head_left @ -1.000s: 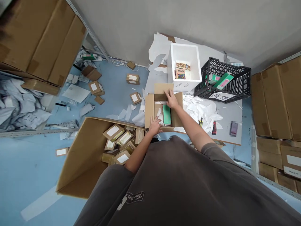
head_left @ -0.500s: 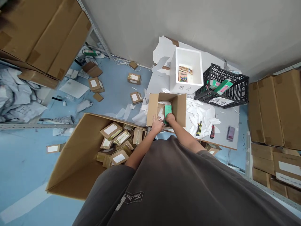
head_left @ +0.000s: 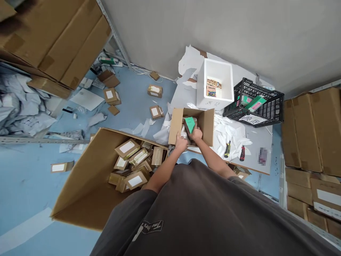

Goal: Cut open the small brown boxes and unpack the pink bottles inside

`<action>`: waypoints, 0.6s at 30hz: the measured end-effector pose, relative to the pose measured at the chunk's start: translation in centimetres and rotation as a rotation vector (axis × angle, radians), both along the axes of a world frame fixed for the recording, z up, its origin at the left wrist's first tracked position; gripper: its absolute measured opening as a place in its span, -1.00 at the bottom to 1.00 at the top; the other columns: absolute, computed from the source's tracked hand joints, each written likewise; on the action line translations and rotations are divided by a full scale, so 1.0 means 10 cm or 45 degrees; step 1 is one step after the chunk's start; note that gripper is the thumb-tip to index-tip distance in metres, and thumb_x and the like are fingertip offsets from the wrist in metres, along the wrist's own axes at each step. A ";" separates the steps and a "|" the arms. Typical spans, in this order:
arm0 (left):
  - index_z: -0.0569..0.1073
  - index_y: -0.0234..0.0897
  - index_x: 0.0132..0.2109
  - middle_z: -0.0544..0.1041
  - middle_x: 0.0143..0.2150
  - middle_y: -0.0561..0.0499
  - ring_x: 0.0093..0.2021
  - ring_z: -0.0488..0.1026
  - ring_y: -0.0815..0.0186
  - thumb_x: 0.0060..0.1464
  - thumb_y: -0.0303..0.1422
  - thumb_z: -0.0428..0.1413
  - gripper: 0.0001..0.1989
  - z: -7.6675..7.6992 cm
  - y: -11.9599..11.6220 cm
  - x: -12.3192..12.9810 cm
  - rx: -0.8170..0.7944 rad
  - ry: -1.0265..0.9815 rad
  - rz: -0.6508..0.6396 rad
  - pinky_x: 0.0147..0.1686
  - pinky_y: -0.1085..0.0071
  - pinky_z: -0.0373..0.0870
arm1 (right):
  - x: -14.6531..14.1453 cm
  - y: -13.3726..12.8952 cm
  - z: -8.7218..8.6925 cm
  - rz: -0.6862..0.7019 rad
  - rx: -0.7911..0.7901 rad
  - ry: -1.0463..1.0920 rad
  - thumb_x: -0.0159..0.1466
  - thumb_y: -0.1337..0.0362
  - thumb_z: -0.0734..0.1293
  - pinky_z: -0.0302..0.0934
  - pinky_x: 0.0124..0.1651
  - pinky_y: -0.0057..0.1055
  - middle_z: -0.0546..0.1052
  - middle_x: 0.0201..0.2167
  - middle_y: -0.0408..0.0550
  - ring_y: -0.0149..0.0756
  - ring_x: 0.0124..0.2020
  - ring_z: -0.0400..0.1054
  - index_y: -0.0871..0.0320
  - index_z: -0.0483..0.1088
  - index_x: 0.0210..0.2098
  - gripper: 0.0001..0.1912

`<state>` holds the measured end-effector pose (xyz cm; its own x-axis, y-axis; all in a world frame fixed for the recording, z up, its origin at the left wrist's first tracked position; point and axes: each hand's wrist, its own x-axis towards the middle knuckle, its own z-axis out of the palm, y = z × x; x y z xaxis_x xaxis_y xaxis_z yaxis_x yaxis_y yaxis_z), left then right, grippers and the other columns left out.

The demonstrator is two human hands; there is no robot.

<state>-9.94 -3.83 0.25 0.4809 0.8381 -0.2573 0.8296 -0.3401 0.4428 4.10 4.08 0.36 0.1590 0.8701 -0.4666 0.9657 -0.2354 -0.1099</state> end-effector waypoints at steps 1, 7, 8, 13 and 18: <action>0.78 -0.13 -0.24 0.69 -0.33 -0.13 0.05 0.60 -0.07 0.16 -0.40 0.32 -0.89 0.01 0.02 -0.01 0.014 0.020 -0.009 0.58 -0.38 -0.38 | 0.01 0.00 0.09 0.036 0.069 0.006 0.30 0.14 0.51 0.35 0.29 -0.09 0.48 0.27 0.45 0.20 0.28 0.45 0.35 -0.03 0.63 0.08; 0.76 -0.15 -0.25 0.68 -0.35 -0.10 0.07 0.61 -0.13 -0.01 -0.37 0.48 -0.87 0.10 0.16 -0.23 0.023 0.017 -0.003 0.59 -0.30 -0.19 | 0.24 0.12 0.71 0.189 0.239 0.150 0.23 0.06 0.57 0.38 0.21 -0.10 0.56 0.20 0.31 0.22 0.20 0.48 0.25 0.00 0.64 0.17; 0.75 -0.15 -0.23 0.68 -0.33 -0.09 0.07 0.61 -0.14 -0.06 -0.31 0.52 -0.80 0.15 0.20 -0.28 -0.006 -0.016 0.014 0.58 -0.28 -0.11 | 0.31 0.14 0.81 0.231 0.259 0.172 0.21 0.06 0.58 0.40 0.18 -0.10 0.57 0.19 0.29 0.21 0.18 0.48 0.23 0.01 0.64 0.18; 0.60 -0.19 0.30 0.59 0.26 -0.26 0.33 0.47 -0.15 0.18 -0.21 0.41 -0.43 0.63 0.54 -0.34 0.271 -0.303 0.358 0.42 -0.06 0.35 | 0.71 0.19 1.35 0.553 0.377 0.194 0.18 0.08 0.61 0.39 0.14 -0.11 0.58 0.17 0.23 0.17 0.14 0.49 0.15 0.10 0.61 0.13; 0.34 -0.23 0.50 0.39 0.50 -0.27 0.55 0.22 -0.22 -0.05 -0.47 0.45 -0.03 1.14 0.95 0.11 0.410 -0.322 0.019 0.54 -0.13 0.14 | 1.03 0.15 1.88 0.954 0.398 0.153 0.22 0.28 0.56 0.29 0.25 -0.02 0.59 0.15 0.27 0.20 0.17 0.47 0.18 0.18 0.58 0.00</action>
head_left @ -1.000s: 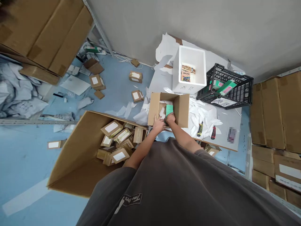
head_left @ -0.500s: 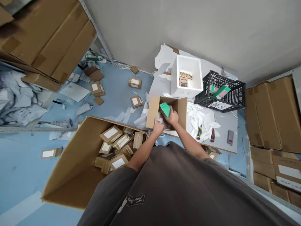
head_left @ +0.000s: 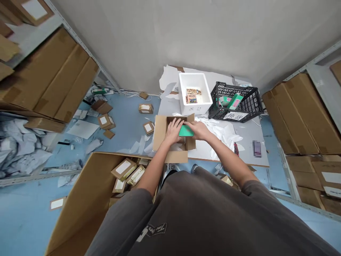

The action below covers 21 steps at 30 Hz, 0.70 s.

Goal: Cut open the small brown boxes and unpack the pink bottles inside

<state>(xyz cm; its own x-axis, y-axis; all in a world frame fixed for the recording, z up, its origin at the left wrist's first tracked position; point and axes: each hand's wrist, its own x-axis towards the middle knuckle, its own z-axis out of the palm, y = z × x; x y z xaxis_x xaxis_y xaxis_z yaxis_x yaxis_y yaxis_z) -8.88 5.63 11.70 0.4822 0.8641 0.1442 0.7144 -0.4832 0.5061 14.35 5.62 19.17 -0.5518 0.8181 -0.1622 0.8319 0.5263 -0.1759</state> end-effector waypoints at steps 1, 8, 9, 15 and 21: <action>0.39 -0.26 0.45 0.47 0.42 -0.28 0.50 0.31 -0.20 -0.03 -0.47 0.42 -0.12 0.05 0.04 0.12 -0.027 0.009 -0.054 0.52 -0.11 0.18 | 0.09 -0.02 0.09 0.058 0.023 0.006 0.22 0.33 0.55 0.24 0.31 0.04 0.59 0.15 0.27 0.21 0.18 0.45 0.17 0.18 0.58 0.00; 0.52 -0.24 0.28 0.66 0.17 -0.15 0.16 0.61 -0.07 -0.09 -0.32 0.50 -0.24 0.14 -0.02 0.80 -0.262 -0.324 0.154 0.18 0.14 0.54 | 1.18 -0.31 0.23 -0.251 0.263 0.774 0.24 0.00 0.58 -0.09 0.56 0.34 0.27 0.53 0.18 0.34 0.53 0.09 -0.06 0.10 0.63 0.09; 0.51 -0.25 0.28 0.67 0.14 -0.13 0.13 0.62 -0.05 -0.12 -0.30 0.52 -0.21 0.14 -0.05 0.91 -0.333 -0.401 0.186 0.15 0.15 0.55 | 1.33 -0.36 0.16 -0.381 0.230 0.959 0.23 -0.07 0.59 0.00 0.54 0.30 0.24 0.55 0.16 0.32 0.54 0.08 -0.08 0.08 0.64 0.13; 0.50 -0.30 0.28 0.66 0.18 -0.15 0.11 0.62 0.01 -0.15 -0.25 0.56 -0.17 -0.09 -0.23 1.66 -0.802 -0.820 -0.011 0.14 0.13 0.59 | 1.61 -0.53 -0.49 -0.684 -0.422 1.632 -0.01 -0.21 0.69 0.40 0.25 0.08 0.50 0.32 0.17 0.13 0.26 0.45 -0.03 0.22 0.49 0.21; 0.33 -0.25 0.47 0.55 0.33 -0.29 0.24 0.57 0.00 -0.11 -0.28 0.55 0.03 -0.71 -0.33 2.23 -0.969 -0.837 0.149 0.22 0.05 0.55 | 1.78 -0.44 -1.01 -0.864 -0.447 1.596 0.02 -0.17 0.63 0.48 0.14 -0.03 0.58 0.11 0.11 0.03 0.07 0.52 0.09 0.31 0.29 -0.02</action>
